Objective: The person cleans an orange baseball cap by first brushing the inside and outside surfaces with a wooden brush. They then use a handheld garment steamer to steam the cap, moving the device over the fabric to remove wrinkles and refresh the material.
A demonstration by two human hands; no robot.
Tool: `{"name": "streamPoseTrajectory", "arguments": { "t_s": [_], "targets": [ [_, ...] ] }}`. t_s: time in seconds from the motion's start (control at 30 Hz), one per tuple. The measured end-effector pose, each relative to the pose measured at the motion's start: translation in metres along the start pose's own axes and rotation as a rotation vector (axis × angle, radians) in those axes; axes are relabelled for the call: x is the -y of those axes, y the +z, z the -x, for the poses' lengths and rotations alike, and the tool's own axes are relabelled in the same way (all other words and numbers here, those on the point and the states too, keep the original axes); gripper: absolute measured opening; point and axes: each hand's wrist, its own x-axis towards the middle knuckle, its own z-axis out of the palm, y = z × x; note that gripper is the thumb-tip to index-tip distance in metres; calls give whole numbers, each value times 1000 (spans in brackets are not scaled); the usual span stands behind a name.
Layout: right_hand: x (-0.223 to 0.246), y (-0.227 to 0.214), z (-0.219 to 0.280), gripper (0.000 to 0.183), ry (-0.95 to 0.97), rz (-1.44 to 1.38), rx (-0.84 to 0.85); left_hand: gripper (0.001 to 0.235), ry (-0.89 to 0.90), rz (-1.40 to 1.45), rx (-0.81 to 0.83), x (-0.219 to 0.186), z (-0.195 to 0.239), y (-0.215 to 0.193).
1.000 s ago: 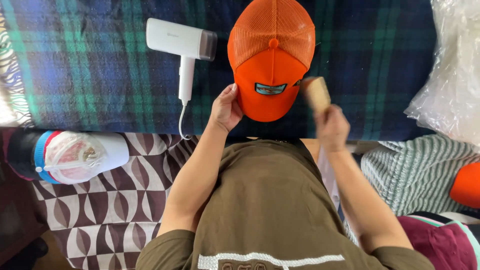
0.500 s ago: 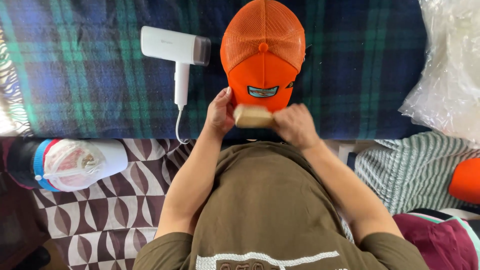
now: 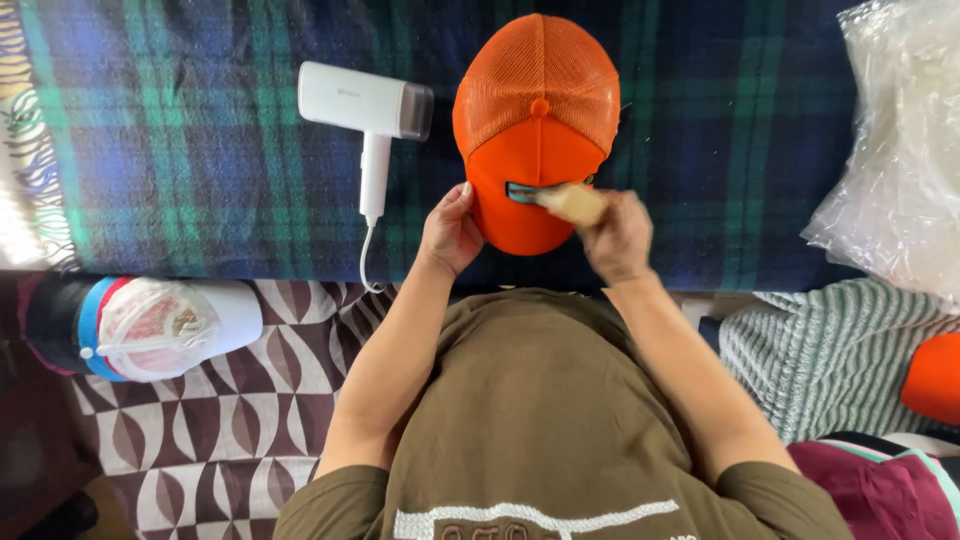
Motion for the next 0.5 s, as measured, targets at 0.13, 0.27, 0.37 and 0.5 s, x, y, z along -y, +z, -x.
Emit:
{"name": "streamPoseTrajectory", "arguments": {
  "t_s": [0.13, 0.27, 0.37, 0.5],
  "targets": [
    [4, -32, -6, 32, 486, 137, -11, 13, 27, -33, 1, 4, -5, -1],
    [85, -52, -42, 34, -124, 141, -13, 13, 14, -23, -14, 5, 2, -1],
    [57, -47, -59, 38, 80, 161, 74, 13, 7, -31, -7, 7, -8, -12],
    [22, -83, -67, 39, 197, 244, 17, 14, 21, -30, -12, 16, -16, -17]
  ]
}}
